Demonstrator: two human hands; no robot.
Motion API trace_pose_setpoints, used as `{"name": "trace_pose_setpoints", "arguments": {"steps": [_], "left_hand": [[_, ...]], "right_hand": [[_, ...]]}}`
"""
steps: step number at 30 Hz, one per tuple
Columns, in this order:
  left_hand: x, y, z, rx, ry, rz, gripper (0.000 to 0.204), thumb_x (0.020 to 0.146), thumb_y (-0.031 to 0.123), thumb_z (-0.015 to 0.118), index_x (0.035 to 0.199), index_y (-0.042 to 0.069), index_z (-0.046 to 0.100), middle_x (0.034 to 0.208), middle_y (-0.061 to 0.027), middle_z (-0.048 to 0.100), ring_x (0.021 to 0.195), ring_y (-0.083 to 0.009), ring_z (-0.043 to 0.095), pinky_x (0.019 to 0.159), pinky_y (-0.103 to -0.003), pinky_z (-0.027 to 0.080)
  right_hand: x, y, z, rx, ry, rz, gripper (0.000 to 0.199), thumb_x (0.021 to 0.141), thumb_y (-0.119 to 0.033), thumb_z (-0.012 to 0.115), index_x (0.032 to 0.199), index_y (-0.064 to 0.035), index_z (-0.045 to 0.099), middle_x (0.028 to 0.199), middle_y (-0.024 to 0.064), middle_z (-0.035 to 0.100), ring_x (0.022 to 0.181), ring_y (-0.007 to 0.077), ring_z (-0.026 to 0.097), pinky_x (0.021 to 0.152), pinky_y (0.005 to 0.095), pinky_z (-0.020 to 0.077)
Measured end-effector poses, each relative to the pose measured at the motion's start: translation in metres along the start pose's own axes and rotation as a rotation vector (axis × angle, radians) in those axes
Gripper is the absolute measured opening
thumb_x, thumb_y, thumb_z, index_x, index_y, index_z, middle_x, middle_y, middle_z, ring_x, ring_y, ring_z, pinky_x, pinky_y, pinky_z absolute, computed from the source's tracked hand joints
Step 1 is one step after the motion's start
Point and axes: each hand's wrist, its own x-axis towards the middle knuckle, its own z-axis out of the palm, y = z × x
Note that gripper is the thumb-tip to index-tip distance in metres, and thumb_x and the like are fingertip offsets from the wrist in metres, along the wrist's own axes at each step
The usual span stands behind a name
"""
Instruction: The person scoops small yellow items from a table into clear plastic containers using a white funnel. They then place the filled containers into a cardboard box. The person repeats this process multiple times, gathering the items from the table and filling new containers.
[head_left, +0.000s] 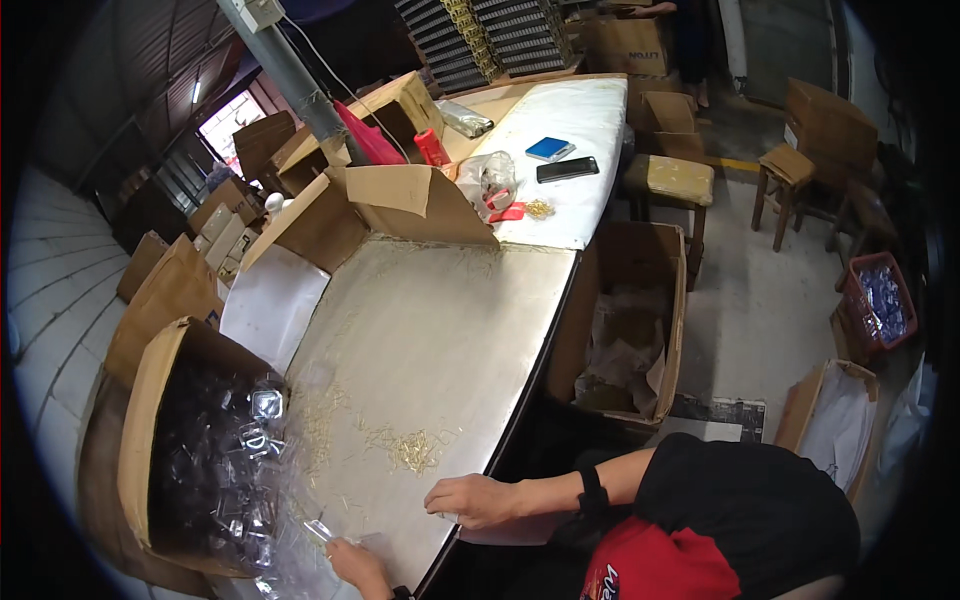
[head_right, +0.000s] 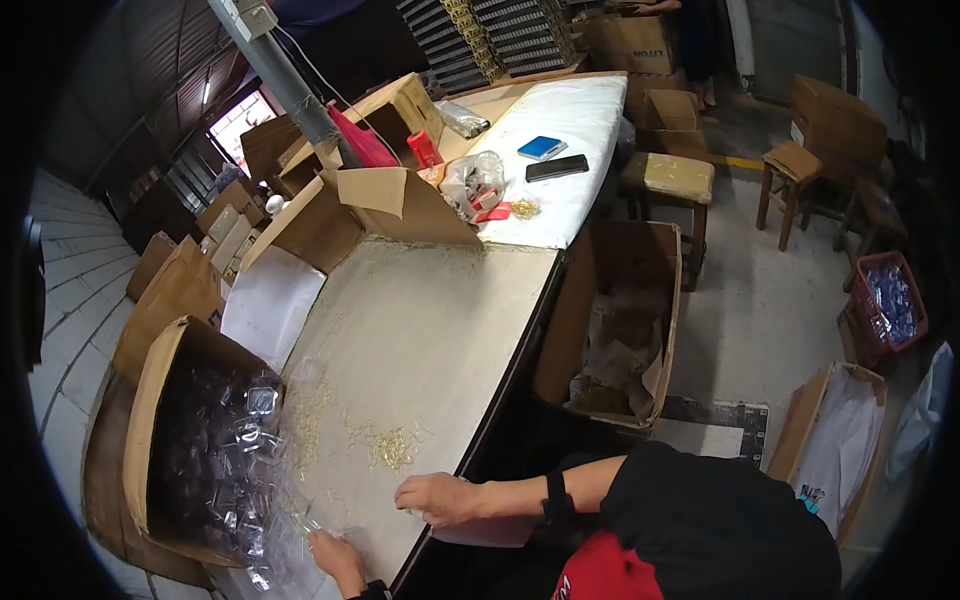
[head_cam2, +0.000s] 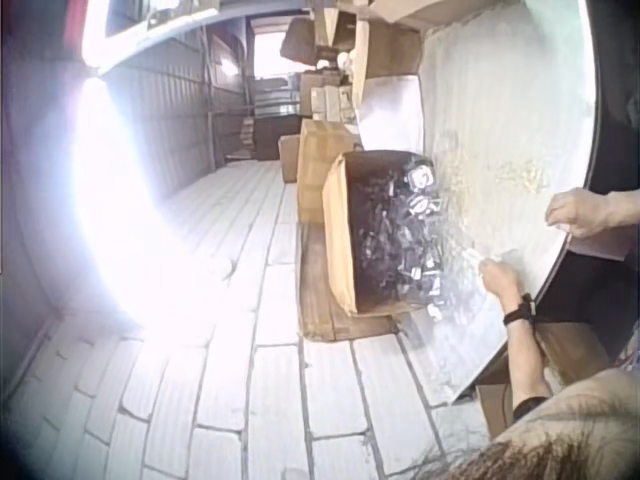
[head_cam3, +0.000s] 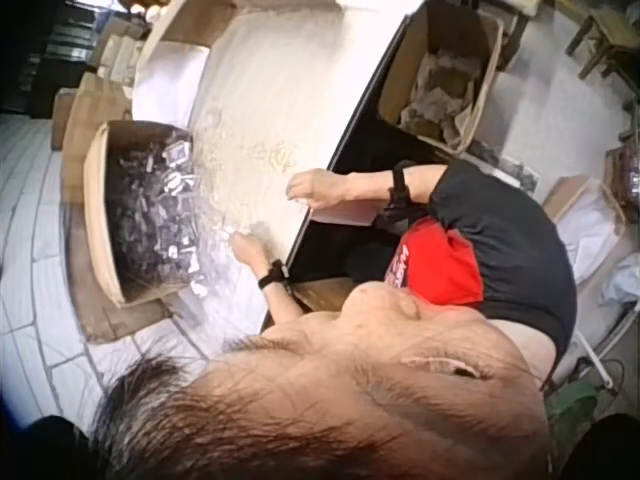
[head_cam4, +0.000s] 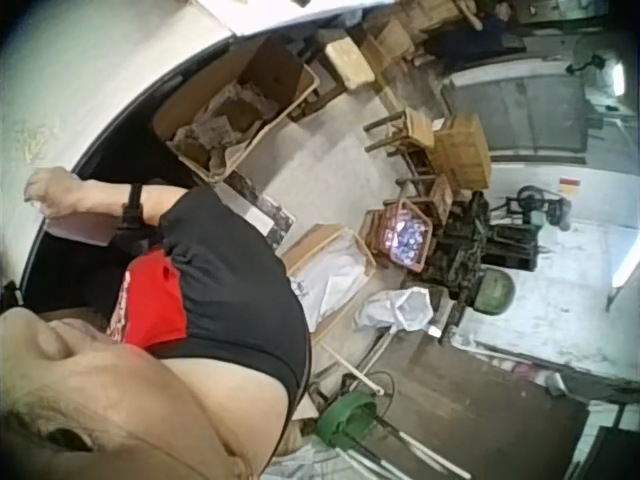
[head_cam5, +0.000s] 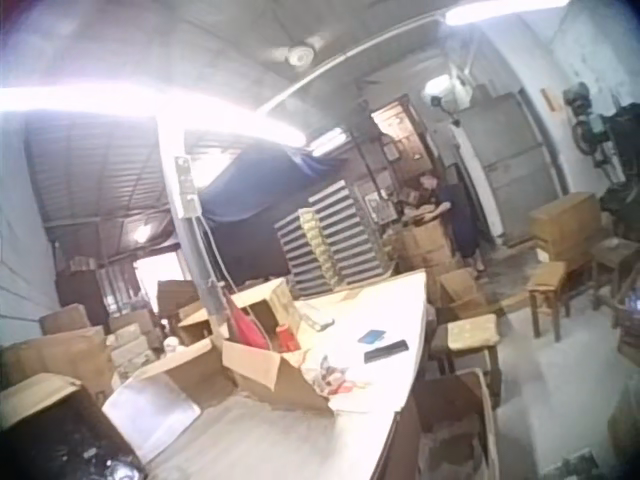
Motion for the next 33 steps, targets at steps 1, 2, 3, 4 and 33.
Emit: {"name": "trace_pose_setpoints", "arguments": {"steps": [1,2,3,4,33], "left_hand": [[0.002,0.002,0.001,0.038,0.033,0.046,0.015,0.075,0.005,0.064,0.085,-0.002,0.055,0.094,-0.0192,0.055,0.088,-0.038,0.058,0.074,-0.044,0.048],[0.002,0.003,0.001,0.077,0.065,0.089,0.017,0.075,0.006,0.065,0.086,-0.002,0.055,0.094,-0.0195,0.055,0.088,-0.0374,0.058,0.075,-0.043,0.048],[0.003,0.004,0.003,0.094,0.045,0.093,0.016,0.074,0.004,0.064,0.086,-0.002,0.055,0.093,-0.0194,0.056,0.086,-0.0368,0.059,0.073,-0.043,0.048],[0.003,0.004,0.005,0.11,0.026,0.097,0.015,0.073,0.002,0.063,0.086,-0.002,0.055,0.093,-0.0193,0.057,0.084,-0.0363,0.06,0.072,-0.043,0.049],[-0.066,-0.031,-0.07,-1.864,-0.115,-0.761,0.031,0.082,0.004,0.048,0.112,-0.003,0.052,0.087,-0.0111,0.055,0.077,-0.0322,0.067,0.053,-0.036,0.057]], "right_hand": [[-0.004,-0.001,0.001,-0.003,-0.001,0.008,0.035,0.068,0.005,0.053,0.102,-0.0005,0.056,0.109,0.0101,0.057,0.103,0.0276,0.057,0.079,0.0361,0.052],[-0.008,-0.002,0.005,-0.004,-0.004,0.014,0.034,0.069,0.004,0.053,0.102,-0.0005,0.056,0.109,0.01,0.057,0.102,0.0279,0.057,0.078,0.036,0.0521],[-0.01,-0.005,0.005,-0.008,-0.009,0.02,0.034,0.069,0.004,0.053,0.103,-0.0005,0.056,0.109,0.01,0.057,0.101,0.0281,0.058,0.078,0.0359,0.0523],[-0.012,-0.009,0.005,0.025,-0.013,0.023,0.032,0.069,0.004,0.053,0.101,0.0001,0.056,0.107,0.011,0.058,0.099,0.0295,0.058,0.078,0.0367,0.0516],[0.018,0.176,-0.212,-0.631,0.237,0.547,0.051,0.079,-0.007,0.049,0.129,0.0019,0.045,0.136,0.024,0.043,0.13,0.0352,0.036,0.11,0.0396,0.0265]]}}
